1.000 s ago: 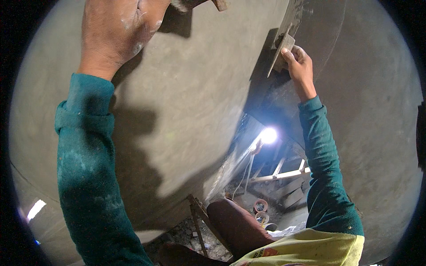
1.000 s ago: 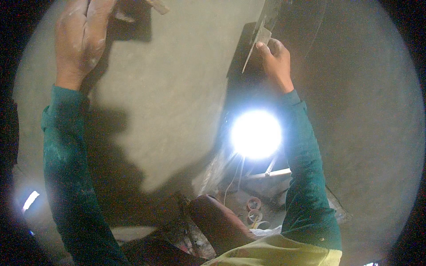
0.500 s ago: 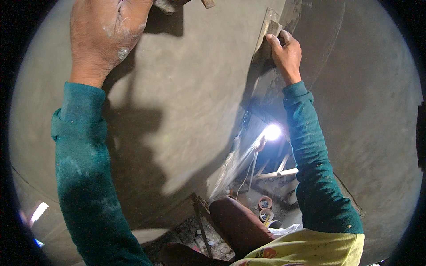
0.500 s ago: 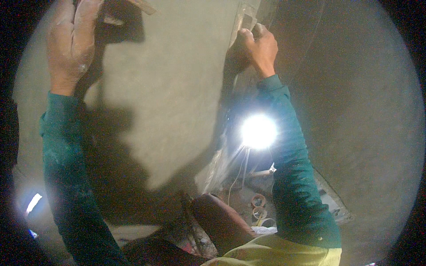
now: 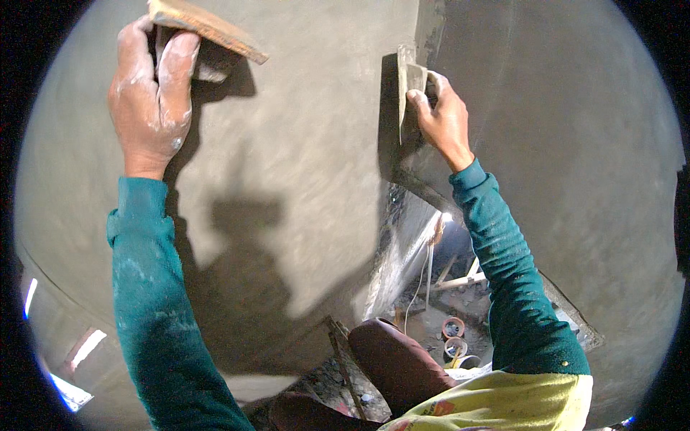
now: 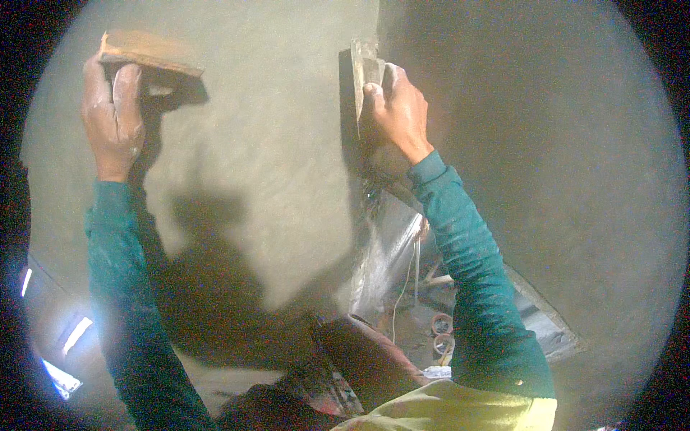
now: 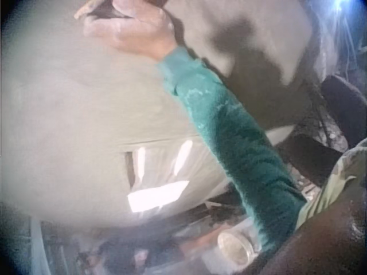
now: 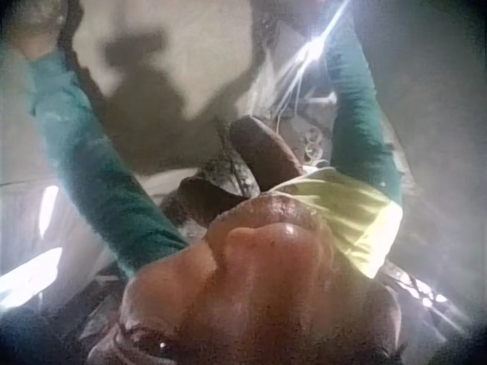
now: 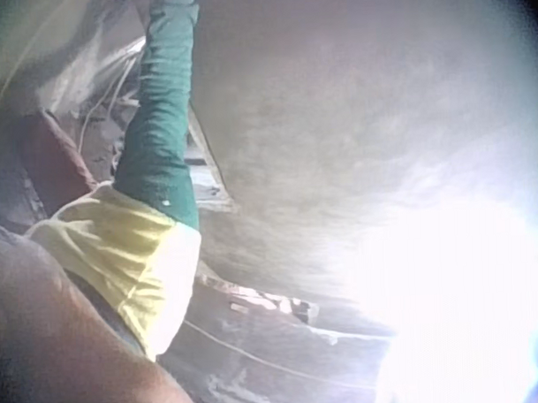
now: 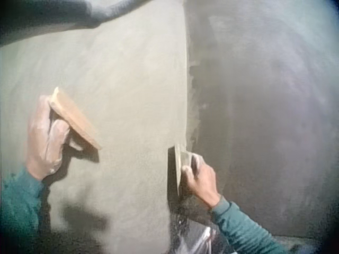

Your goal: The person applies and smooths wet plaster on a wall using a hawk and trowel. They repeatedly scoop plaster from a bucket, spread it on the wall, and level the surface with a trowel.

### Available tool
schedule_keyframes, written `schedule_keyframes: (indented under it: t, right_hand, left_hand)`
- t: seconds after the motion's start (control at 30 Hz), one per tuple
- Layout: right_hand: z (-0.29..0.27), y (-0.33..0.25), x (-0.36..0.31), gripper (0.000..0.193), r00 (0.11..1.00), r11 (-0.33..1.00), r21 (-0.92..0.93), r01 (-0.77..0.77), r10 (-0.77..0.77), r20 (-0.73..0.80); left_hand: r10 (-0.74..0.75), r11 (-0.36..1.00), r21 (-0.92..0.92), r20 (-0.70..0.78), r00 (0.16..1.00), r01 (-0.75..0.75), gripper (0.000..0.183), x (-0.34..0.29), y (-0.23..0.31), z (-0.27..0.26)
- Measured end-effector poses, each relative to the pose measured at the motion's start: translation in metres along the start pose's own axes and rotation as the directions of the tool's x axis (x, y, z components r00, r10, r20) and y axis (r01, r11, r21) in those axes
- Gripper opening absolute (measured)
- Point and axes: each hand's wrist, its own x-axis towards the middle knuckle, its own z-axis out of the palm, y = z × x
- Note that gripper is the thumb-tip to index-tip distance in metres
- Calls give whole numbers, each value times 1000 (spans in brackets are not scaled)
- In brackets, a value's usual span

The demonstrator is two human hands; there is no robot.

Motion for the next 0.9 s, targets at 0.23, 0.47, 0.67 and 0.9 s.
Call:
schedule_keyframes:
  t: [0.23,0.47,0.67,0.9]
  right_hand:
    - [9,11,2,57,998,990,-142,-18,10,-61]
    - [18,5,6,58,996,981,-181,-65,52,-77]
    - [40,22,4,56,961,976,-201,84,-133,-244]
    - [54,18,-37,57,980,995,-94,13,-31,-197]
  left_hand:
    - [-11,1000,8,0,1000,11,38,-4,4,6]
    - [-69,998,9,8,998,69,36,-4,13,4]
    - [-80,996,43,9,997,80,37,-7,12,5]
    - [83,985,145,53,995,-89,41,-5,0,-2]
